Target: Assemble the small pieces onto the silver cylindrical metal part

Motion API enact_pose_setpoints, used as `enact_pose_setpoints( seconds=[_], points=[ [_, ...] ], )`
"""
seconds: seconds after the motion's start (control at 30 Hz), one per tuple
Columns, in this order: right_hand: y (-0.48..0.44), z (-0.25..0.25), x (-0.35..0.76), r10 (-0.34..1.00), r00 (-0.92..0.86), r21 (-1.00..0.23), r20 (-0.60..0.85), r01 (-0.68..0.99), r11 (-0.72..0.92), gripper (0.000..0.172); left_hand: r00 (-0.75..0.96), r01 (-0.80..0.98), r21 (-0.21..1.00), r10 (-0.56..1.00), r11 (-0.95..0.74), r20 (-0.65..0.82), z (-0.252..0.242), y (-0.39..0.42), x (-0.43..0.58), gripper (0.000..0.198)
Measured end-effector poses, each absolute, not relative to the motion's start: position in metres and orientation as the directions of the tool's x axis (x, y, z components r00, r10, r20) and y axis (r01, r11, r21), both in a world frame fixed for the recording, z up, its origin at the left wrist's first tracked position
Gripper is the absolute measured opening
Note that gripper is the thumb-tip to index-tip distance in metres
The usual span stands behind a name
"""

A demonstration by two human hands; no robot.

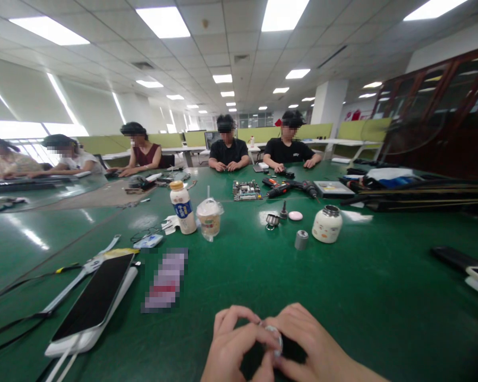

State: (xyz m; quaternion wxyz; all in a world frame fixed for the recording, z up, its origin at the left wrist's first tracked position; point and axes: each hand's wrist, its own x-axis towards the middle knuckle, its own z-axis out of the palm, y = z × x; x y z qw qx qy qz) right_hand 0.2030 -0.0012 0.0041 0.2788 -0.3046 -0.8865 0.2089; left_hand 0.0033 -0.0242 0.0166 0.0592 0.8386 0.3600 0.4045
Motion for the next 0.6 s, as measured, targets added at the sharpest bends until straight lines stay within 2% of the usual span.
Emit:
enact_pose_setpoints(
  seconds=[0.23, 0.6],
  points=[
    [-0.0027, 0.0061, 0.2028, 0.666, -0.658, -0.544, 0.350, 0.436, 0.717, 0.017, 0.378, 0.553, 0.466, 0.706, -0.691, 0.599, 0.0159, -0.0259, 0.0047, 0.033],
    [-0.0024, 0.0039, 0.2036, 0.662, -0.665, -0.559, 0.347, 0.420, 0.715, 0.017, 0.370, 0.534, 0.472, 0.695, -0.702, 0.616, 0.0183, -0.0257, 0.0044, 0.032]
  ],
)
